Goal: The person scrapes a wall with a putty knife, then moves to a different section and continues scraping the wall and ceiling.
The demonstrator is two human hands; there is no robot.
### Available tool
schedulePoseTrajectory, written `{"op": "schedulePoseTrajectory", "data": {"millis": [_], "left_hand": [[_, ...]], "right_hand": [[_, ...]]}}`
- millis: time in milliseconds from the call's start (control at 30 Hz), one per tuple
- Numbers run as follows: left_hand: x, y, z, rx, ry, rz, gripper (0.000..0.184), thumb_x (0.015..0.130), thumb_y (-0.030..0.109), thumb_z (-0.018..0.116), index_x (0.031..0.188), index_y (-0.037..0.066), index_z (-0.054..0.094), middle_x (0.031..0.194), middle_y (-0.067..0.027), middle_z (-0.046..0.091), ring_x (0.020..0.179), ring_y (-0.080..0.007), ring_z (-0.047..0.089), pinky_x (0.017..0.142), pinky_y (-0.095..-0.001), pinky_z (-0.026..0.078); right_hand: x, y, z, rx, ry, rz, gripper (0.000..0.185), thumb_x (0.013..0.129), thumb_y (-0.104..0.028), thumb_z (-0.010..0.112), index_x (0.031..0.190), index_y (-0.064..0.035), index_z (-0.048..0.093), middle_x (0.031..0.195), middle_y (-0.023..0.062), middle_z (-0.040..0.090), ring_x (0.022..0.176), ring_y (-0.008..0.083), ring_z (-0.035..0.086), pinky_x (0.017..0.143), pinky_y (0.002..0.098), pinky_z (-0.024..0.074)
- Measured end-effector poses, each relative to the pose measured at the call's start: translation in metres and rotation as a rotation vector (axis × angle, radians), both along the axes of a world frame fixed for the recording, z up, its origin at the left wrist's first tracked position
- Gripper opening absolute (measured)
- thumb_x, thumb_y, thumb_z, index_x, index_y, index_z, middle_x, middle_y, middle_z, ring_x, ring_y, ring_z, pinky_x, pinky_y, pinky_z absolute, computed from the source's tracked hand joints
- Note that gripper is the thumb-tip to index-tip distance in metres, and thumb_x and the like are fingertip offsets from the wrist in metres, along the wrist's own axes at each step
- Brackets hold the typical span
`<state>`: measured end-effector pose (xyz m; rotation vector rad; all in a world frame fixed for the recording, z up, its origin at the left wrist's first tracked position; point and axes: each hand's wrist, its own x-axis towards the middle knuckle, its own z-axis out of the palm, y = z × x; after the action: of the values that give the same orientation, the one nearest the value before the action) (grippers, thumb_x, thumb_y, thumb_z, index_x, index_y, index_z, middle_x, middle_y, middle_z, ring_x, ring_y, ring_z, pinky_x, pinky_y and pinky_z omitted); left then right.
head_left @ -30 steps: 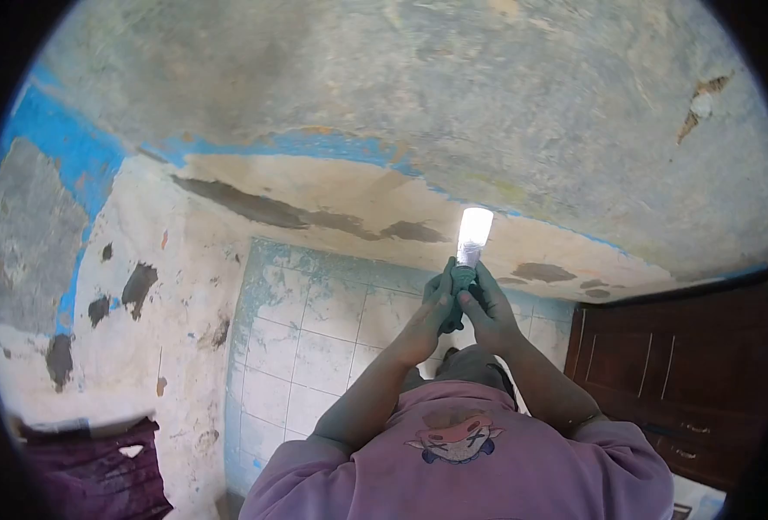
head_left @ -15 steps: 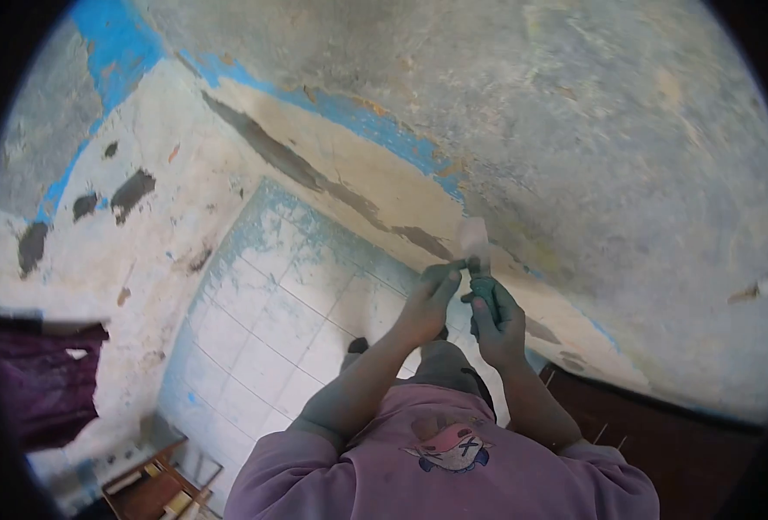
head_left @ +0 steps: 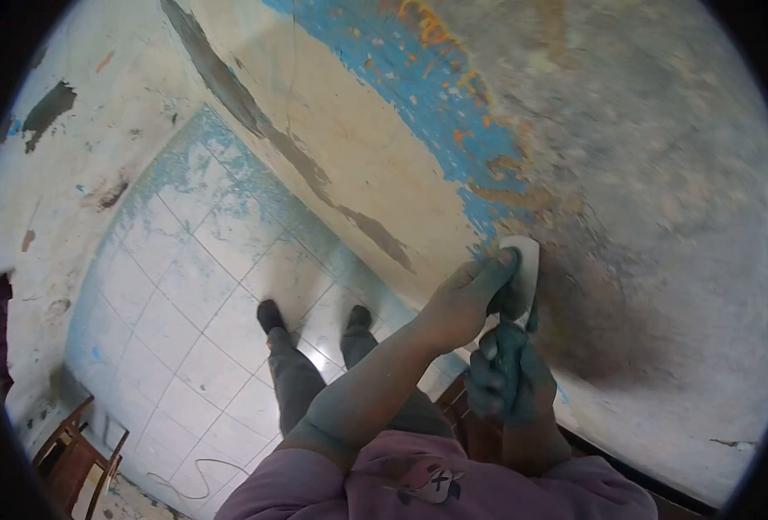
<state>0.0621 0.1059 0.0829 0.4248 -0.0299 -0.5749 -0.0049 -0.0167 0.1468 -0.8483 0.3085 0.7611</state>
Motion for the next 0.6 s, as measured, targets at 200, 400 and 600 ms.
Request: {"op": "schedulePoseTrajectory", "data": {"millis": [200, 400, 600], "left_hand": [[0.007, 0.008, 0.005, -0.170, -0.052, -0.046, 0.047, 0.095, 0.041, 0.030, 0.074, 0.003, 0.051, 0.069, -0.0094, 0.056, 0.062, -0.0143, 0.057, 0.057, -0.0244, 0.046], [0.006, 0.014, 0.008, -0.160, -0.003, -0.127, 0.046, 0.094, 0.042, 0.031, 0.076, 0.004, 0.050, 0.067, -0.0050, 0.054, 0.060, -0.0103, 0.053, 0.055, -0.0217, 0.043], [-0.004, 0.010, 0.007, -0.214, -0.001, 0.006, 0.040, 0.094, 0.036, 0.037, 0.079, 0.002, 0.052, 0.065, -0.0049, 0.054, 0.058, -0.0119, 0.055, 0.053, -0.0245, 0.045]], "right_hand": [[-0.009, 0.028, 0.000, -0.520, -0.156, -0.114, 0.050, 0.086, -0.052, 0.043, 0.104, -0.0049, 0.043, 0.064, 0.0004, 0.040, 0.043, 0.0101, 0.037, 0.039, 0.0235, 0.0308], [-0.014, 0.017, -0.011, -0.446, -0.232, -0.097, 0.049, 0.091, -0.040, 0.041, 0.126, -0.0090, 0.025, 0.093, 0.0046, 0.044, 0.058, 0.0076, 0.040, 0.044, 0.0193, 0.0350], [-0.018, 0.023, -0.013, -0.513, -0.230, -0.234, 0.057, 0.093, -0.035, 0.036, 0.136, -0.0068, 0.013, 0.107, 0.0111, 0.047, 0.061, 0.0087, 0.045, 0.044, 0.0186, 0.0355]]}}
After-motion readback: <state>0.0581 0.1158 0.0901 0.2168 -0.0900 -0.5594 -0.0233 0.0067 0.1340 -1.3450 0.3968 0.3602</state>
